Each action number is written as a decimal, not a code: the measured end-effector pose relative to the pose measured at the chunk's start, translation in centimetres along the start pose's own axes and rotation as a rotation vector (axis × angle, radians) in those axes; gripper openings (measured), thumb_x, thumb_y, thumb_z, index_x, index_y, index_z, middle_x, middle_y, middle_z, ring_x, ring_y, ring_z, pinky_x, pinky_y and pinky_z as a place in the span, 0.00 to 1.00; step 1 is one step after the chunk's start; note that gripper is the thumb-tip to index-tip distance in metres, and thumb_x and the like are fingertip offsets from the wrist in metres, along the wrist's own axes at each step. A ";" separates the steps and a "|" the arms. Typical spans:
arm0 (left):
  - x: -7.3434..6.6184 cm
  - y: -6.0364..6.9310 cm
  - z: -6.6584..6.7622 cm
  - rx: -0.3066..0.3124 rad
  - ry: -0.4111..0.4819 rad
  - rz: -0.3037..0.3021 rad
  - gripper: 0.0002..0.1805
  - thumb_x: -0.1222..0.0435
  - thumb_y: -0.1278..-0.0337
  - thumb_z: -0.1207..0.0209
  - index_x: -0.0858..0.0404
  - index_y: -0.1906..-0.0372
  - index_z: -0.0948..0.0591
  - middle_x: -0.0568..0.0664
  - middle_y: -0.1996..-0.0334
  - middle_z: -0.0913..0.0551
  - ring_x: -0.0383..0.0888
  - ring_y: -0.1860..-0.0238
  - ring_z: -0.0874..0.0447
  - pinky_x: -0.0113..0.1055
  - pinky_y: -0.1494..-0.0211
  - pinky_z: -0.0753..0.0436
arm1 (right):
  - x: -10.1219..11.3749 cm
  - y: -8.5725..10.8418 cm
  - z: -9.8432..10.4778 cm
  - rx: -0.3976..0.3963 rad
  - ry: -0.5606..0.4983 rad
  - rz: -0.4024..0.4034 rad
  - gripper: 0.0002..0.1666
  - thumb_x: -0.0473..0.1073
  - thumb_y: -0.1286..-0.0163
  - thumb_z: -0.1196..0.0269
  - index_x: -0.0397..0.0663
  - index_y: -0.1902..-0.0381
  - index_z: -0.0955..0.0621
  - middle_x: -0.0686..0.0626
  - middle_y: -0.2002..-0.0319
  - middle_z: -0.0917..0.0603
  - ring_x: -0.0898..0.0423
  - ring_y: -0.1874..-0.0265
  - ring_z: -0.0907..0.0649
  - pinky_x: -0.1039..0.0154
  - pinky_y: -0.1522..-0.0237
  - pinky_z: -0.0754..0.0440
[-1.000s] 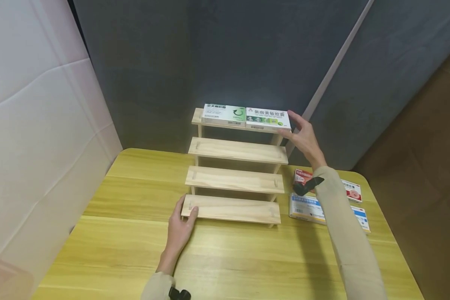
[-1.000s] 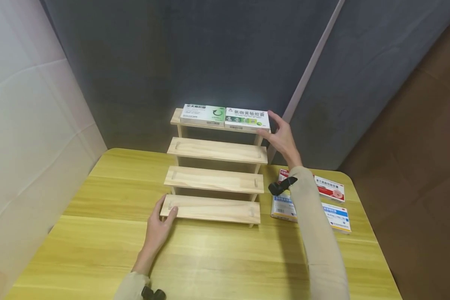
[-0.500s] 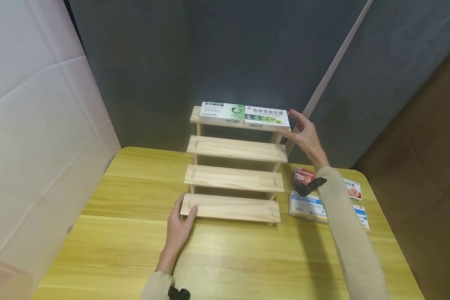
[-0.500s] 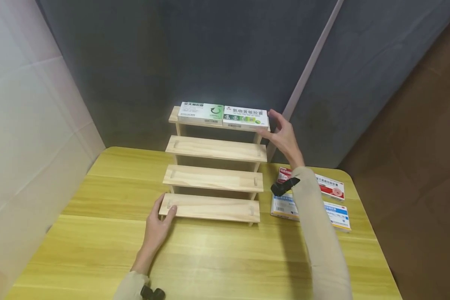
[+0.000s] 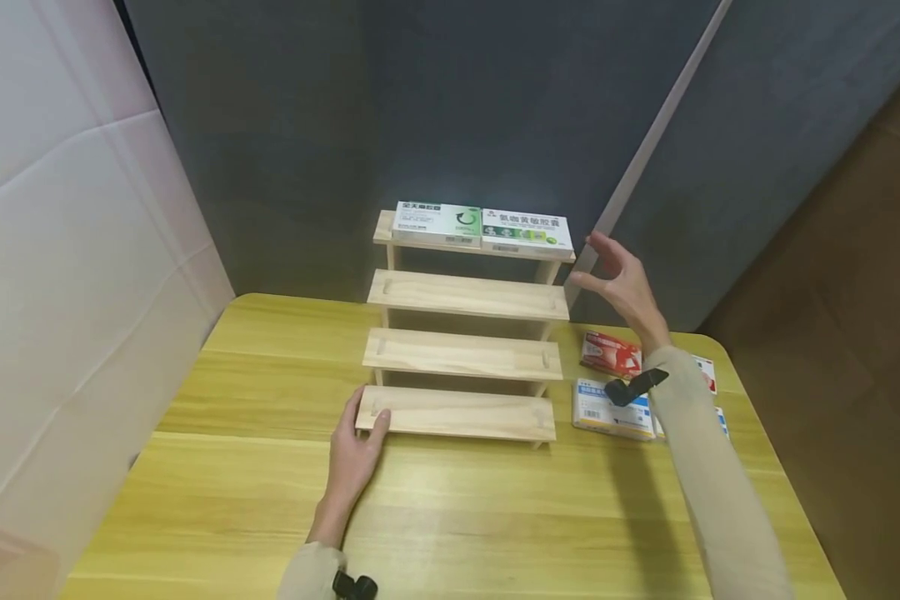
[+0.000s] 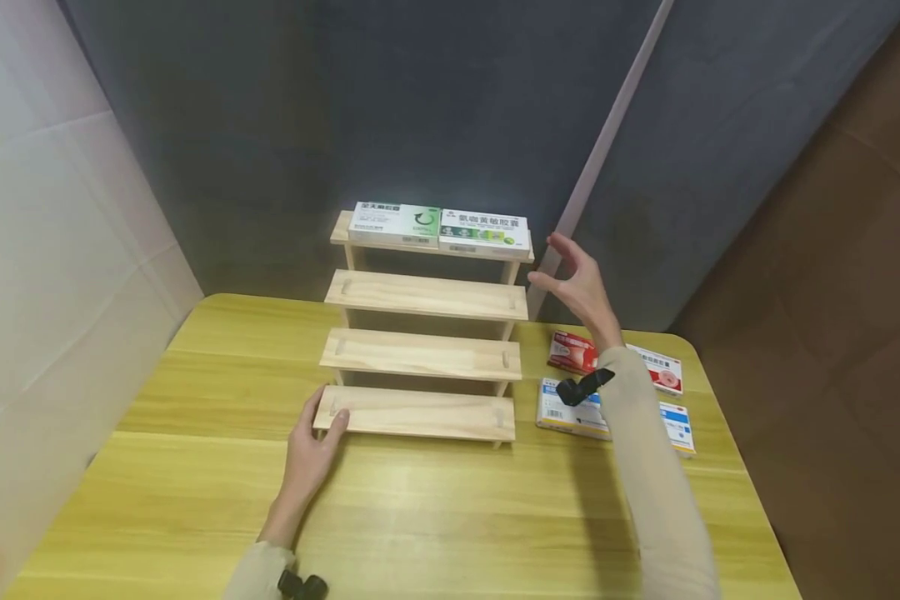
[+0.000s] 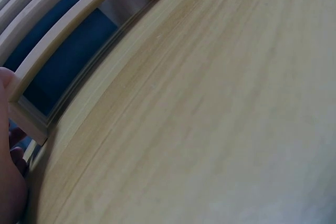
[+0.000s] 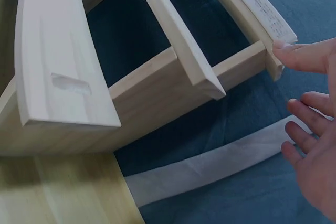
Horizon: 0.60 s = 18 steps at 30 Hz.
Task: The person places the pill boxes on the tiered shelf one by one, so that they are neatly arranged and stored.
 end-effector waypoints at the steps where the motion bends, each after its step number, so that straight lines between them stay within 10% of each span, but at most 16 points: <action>1: 0.0 0.0 0.0 -0.003 -0.005 0.000 0.37 0.57 0.28 0.41 0.63 0.22 0.40 0.63 0.24 0.36 0.61 0.24 0.38 0.56 0.19 0.41 | -0.1 0.2 0.1 0.001 0.004 -0.003 0.49 0.44 0.35 0.30 0.47 0.21 0.39 0.44 0.22 0.36 0.46 0.21 0.39 0.45 0.19 0.44; 18: -0.3 0.1 0.2 -0.015 -0.018 -0.012 0.37 0.58 0.28 0.41 0.64 0.22 0.40 0.63 0.24 0.36 0.60 0.23 0.39 0.55 0.18 0.41 | -1.7 2.1 1.4 -0.020 0.000 -0.013 0.47 0.41 0.33 0.32 0.43 0.21 0.40 0.41 0.22 0.37 0.43 0.22 0.39 0.42 0.19 0.44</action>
Point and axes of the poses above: each hand's wrist, its own y-axis away from the middle knuckle, its own z-axis out of the back of the hand, x = y × z, the point moved 10 cm from there along -y, towards the middle knuckle
